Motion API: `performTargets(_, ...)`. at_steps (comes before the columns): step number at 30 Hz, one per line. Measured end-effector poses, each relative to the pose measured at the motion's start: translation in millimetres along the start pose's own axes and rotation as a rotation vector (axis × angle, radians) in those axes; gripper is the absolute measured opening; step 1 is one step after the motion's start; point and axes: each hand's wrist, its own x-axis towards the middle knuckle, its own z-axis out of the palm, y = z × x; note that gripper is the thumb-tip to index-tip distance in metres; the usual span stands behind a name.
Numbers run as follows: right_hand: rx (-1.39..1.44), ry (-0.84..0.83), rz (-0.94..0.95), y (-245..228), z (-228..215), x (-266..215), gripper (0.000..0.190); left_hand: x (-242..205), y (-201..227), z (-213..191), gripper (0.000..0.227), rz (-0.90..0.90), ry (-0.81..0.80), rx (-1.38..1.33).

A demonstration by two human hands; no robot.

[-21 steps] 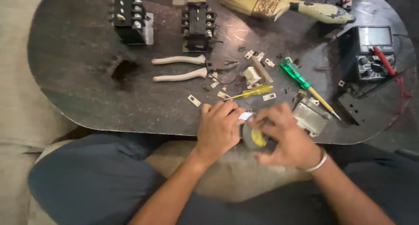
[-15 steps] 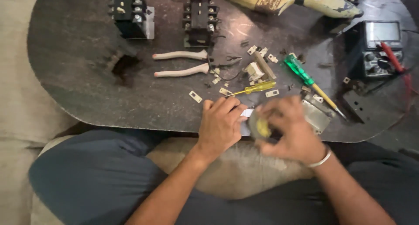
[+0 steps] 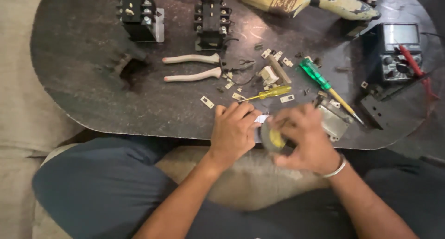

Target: The person applies tape to a metal component and then fits various small metal parts together by hand.

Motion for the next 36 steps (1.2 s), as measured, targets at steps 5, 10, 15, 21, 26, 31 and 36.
performTargets(5,-0.072,0.025,0.043,4,-1,0,0.055,-1,1,-2,0.022,0.002,-0.009,0.014)
performTargets(10,-0.105,0.013,0.024,-3,4,-4,0.063,1,2,-3,0.022,0.001,-0.001,-0.008)
performTargets(15,-0.066,0.006,-0.037,-7,4,-5,0.055,0,3,-4,0.025,0.014,0.009,-0.004)
performTargets(21,-0.048,0.007,0.041,1,0,-3,0.062,-1,2,-2,0.025,0.011,0.015,-0.008)
performTargets(26,-0.122,0.060,0.061,3,1,-4,0.057,0,1,-1,0.022,-0.006,0.005,-0.009)
performTargets(31,-0.041,-0.003,0.028,5,6,-6,0.064,0,-1,0,0.023,0.002,0.009,-0.013)
performTargets(36,0.012,0.002,-0.116,6,4,-5,0.060,-2,0,-2,0.022,0.001,-0.003,-0.005)
